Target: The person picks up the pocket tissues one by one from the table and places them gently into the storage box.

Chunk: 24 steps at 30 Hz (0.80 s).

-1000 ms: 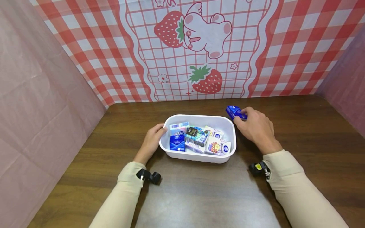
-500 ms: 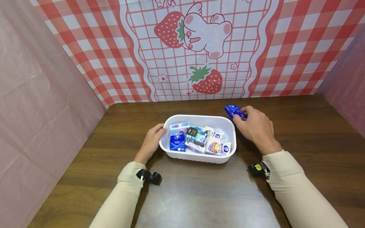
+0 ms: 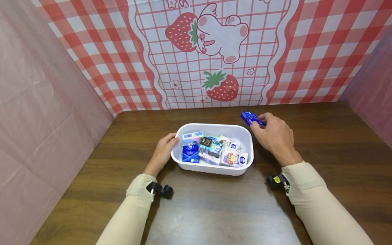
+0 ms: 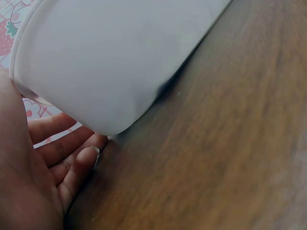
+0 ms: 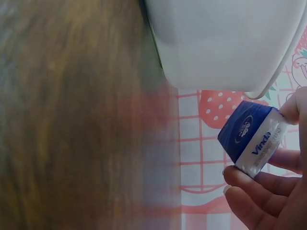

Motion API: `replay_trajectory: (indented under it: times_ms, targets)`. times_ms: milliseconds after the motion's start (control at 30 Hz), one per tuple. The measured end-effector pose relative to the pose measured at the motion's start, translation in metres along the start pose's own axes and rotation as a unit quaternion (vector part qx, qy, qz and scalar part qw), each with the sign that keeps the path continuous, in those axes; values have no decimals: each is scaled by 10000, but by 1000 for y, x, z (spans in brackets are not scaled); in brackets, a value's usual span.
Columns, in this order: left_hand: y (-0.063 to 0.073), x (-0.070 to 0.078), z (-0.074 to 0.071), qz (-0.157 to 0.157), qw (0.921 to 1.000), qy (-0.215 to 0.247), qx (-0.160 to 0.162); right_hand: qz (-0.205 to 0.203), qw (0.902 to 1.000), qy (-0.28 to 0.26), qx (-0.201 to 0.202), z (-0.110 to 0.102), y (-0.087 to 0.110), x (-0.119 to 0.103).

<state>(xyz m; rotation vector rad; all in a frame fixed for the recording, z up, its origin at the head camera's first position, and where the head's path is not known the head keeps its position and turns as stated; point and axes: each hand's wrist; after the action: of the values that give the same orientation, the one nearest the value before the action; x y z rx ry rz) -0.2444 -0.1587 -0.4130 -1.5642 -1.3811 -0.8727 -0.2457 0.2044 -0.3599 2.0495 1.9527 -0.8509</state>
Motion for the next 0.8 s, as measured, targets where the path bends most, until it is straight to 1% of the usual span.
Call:
replay_trajectory:
  times_ms: [267, 600, 800]
  targets:
    - [-1, 0, 0, 26, 10000, 15, 1, -138, 9994, -178, 261, -1, 2, 0]
    - [0, 1, 0, 52, 10000, 37, -16, -218, 9985, -241, 446, -1, 3, 0]
    - [0, -1, 0, 37, 10000, 13, -10, -411, 9965, -350, 631, 0, 3, -1]
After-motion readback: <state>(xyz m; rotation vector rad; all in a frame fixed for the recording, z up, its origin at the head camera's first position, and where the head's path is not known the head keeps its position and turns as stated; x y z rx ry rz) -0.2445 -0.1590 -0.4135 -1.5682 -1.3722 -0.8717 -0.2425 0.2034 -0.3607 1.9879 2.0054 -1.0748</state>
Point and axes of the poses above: each hand's wrist, its own y-axis away from the middle knuckle, its own z-axis out of the palm, x = y × z, and after that the axes turned 1 degree about z, right-handed
